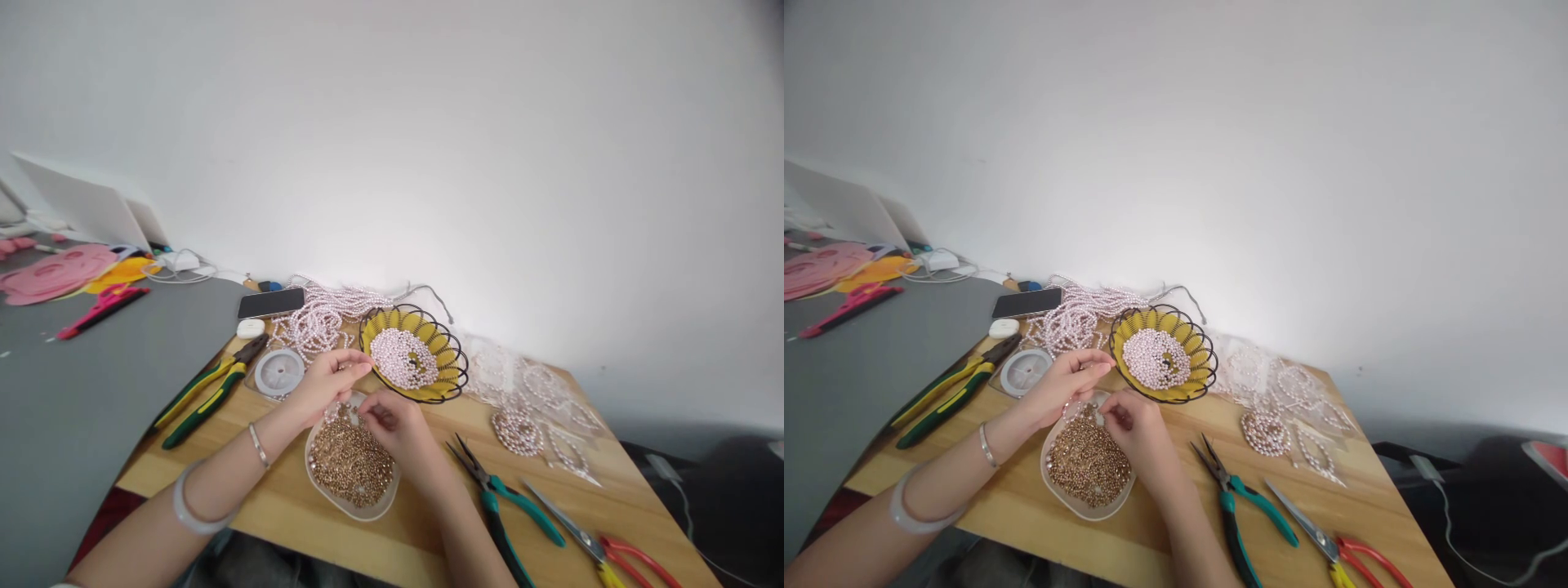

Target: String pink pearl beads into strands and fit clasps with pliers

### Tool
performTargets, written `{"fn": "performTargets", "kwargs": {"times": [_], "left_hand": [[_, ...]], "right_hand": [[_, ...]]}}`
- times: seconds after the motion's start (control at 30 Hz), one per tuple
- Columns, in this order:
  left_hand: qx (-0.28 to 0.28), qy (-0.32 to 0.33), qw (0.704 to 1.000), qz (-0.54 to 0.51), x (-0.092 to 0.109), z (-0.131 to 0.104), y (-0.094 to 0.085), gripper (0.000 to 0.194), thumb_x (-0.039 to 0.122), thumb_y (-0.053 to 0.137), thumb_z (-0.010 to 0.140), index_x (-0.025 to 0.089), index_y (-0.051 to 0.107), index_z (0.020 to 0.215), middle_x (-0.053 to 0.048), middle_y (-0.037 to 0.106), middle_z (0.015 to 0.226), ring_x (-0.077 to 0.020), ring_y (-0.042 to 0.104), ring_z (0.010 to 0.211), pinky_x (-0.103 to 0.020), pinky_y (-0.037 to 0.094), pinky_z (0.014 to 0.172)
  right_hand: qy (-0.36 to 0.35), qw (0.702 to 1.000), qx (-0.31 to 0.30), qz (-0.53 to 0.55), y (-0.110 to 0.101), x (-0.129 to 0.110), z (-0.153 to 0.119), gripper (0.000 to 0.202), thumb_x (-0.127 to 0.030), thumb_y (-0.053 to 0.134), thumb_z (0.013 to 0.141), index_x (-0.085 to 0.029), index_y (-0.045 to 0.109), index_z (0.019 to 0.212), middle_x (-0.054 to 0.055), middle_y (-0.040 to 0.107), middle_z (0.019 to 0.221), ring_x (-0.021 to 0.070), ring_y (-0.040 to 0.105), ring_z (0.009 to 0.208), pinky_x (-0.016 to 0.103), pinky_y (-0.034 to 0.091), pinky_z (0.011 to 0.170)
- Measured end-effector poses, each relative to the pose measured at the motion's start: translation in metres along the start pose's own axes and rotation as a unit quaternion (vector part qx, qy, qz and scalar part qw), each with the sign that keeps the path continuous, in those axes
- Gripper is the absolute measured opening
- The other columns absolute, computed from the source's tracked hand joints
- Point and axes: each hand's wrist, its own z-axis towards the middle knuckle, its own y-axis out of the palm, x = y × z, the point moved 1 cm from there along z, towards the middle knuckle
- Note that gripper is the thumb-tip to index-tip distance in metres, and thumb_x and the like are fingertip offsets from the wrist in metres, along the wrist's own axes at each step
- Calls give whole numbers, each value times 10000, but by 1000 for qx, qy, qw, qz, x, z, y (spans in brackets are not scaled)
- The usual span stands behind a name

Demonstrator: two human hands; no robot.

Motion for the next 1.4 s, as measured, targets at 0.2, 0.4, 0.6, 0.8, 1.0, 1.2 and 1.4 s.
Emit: {"fn": "performTargets", "kwargs": {"times": [0.2,0.4,0.6,0.8,1.0,1.2,1.4], "left_hand": [[3,-1,1000,-1,2,-1,1,348,418,779,738,145,687,934,96,413,493,-48,329,416,-192,216,410],[2,0,1000,3,4,-3,2,330,399,773,746,147,685,939,98,401,496,-49,323,416,-194,203,406],[-4,7,1000,5,2,-1,0,326,406,757,765,146,683,947,89,417,528,-43,321,418,-196,217,413],[-20,21,999,19,-1,-1,-2,280,378,748,784,162,698,956,56,484,603,-43,334,431,-198,206,400],[-52,40,996,56,-2,-6,-2,219,337,717,821,169,738,960,53,466,548,-61,345,444,-197,218,408],[-90,65,989,95,-1,-9,0,216,343,733,804,162,766,918,36,496,554,-75,389,479,-196,300,439],[-100,79,983,135,1,-12,3,181,314,748,790,158,769,878,67,398,541,-68,307,479,-199,284,448]], "right_hand": [[-4,999,10,37,0,-9,2,86,-163,619,923,-162,699,891,-2,655,788,134,618,673,271,510,624],[-1,998,33,61,0,-9,2,177,-107,584,844,-186,743,834,18,656,767,158,613,676,263,474,611],[-23,993,66,92,-2,-13,3,148,-112,596,838,-190,720,813,14,651,750,153,618,660,248,481,597],[-67,972,168,148,-11,-25,-4,84,-144,606,884,-223,617,859,7,616,805,158,599,722,262,504,650],[-68,951,216,210,-13,-24,-4,75,-278,620,950,-250,554,928,-36,556,751,123,554,596,238,478,555],[-70,942,233,230,-11,-26,-3,133,-323,630,957,-249,531,906,-47,532,738,111,543,555,229,448,512],[-88,934,286,195,-10,-27,-10,79,-256,618,966,-250,540,956,-11,530,829,137,522,700,244,453,612]]}}
